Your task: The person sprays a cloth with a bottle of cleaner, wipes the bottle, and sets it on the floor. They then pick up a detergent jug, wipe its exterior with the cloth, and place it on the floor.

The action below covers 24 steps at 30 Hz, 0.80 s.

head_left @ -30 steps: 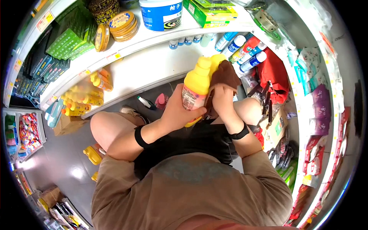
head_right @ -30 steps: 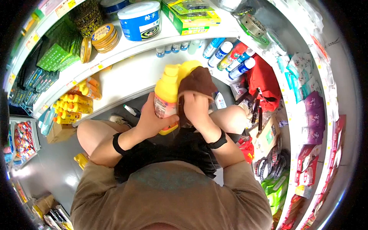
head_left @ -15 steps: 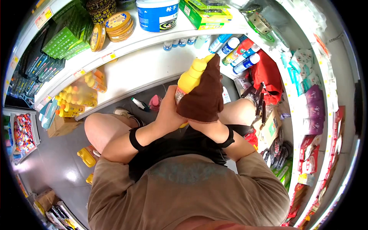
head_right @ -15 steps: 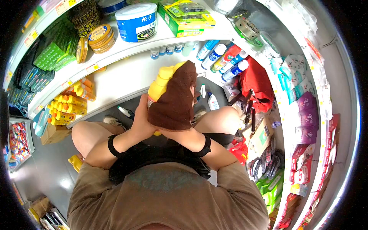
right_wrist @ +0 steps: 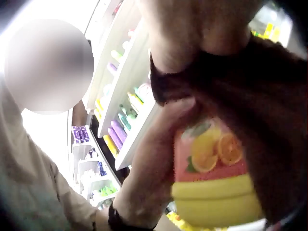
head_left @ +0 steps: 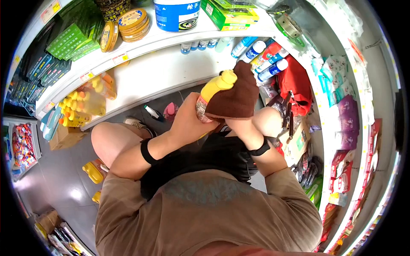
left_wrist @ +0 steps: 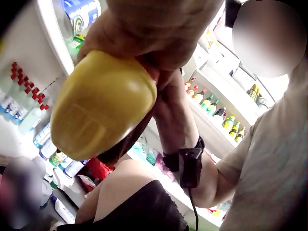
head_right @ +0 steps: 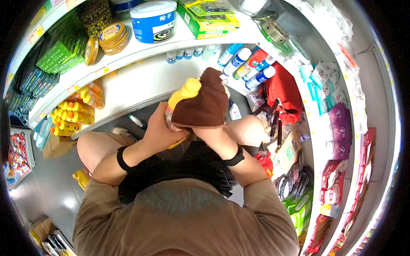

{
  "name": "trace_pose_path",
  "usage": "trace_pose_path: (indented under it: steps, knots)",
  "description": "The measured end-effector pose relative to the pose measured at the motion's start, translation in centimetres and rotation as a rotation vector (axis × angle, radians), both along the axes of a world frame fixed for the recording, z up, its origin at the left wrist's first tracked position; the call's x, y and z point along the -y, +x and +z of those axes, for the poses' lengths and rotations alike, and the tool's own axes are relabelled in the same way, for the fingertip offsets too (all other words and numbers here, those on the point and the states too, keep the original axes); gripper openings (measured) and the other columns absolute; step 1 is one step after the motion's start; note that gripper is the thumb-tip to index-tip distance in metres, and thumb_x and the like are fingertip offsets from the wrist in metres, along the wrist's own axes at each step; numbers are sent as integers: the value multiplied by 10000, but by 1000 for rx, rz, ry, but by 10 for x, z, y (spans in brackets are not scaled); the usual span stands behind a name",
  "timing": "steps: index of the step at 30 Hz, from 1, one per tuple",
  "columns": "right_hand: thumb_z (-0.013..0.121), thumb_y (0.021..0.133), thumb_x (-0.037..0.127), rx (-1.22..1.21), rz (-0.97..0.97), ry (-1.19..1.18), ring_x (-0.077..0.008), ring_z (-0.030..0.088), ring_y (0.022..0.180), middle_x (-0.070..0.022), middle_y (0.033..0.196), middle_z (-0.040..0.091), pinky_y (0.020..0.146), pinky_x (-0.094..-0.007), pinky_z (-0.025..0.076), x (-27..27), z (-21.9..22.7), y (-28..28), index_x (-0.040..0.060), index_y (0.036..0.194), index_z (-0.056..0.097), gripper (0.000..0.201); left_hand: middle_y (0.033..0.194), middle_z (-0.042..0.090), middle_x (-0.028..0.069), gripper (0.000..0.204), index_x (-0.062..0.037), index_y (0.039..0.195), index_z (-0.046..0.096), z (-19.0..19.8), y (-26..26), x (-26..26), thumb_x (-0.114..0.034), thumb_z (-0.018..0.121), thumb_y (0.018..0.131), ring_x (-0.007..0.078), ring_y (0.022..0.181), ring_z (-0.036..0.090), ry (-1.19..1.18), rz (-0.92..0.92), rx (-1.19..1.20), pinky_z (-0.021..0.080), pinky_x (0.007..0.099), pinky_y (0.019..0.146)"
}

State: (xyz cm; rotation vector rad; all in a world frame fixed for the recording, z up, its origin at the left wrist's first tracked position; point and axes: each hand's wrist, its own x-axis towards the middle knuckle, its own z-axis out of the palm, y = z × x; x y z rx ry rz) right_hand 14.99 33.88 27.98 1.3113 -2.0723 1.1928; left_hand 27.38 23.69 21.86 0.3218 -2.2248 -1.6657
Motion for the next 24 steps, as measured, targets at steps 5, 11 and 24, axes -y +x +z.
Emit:
trace_pose_path:
  steps: [5,11,24]
  knots:
    - [762,719,55,197,-36,-142,-301,602,836,-126,939,613,732,-385,486,-9,-19,24,16,932,648,244,1110,640,173,627,-24,1138,536,-9,-1,-4,-197,878,641,329,1009,647,-156,67,-7,506,400,844]
    - [642,863,28,499,-62,-214,-197,592,1004,-80,1152,611,863,-321,488,-24,-55,37,3,1163,595,305,1149,621,198,712,0,1213,525,-16,1,-8,-195,881,629,402,1047,610,-392,132,-121,491,461,869]
    - [608,954,76,809,107,-425,-219,573,1161,-101,1248,587,1015,-369,468,-95,-99,51,27,1301,506,365,1310,547,292,803,31,1304,485,-25,1,5,-210,869,641,447,1259,524,-699,121,-338,353,619,1082]
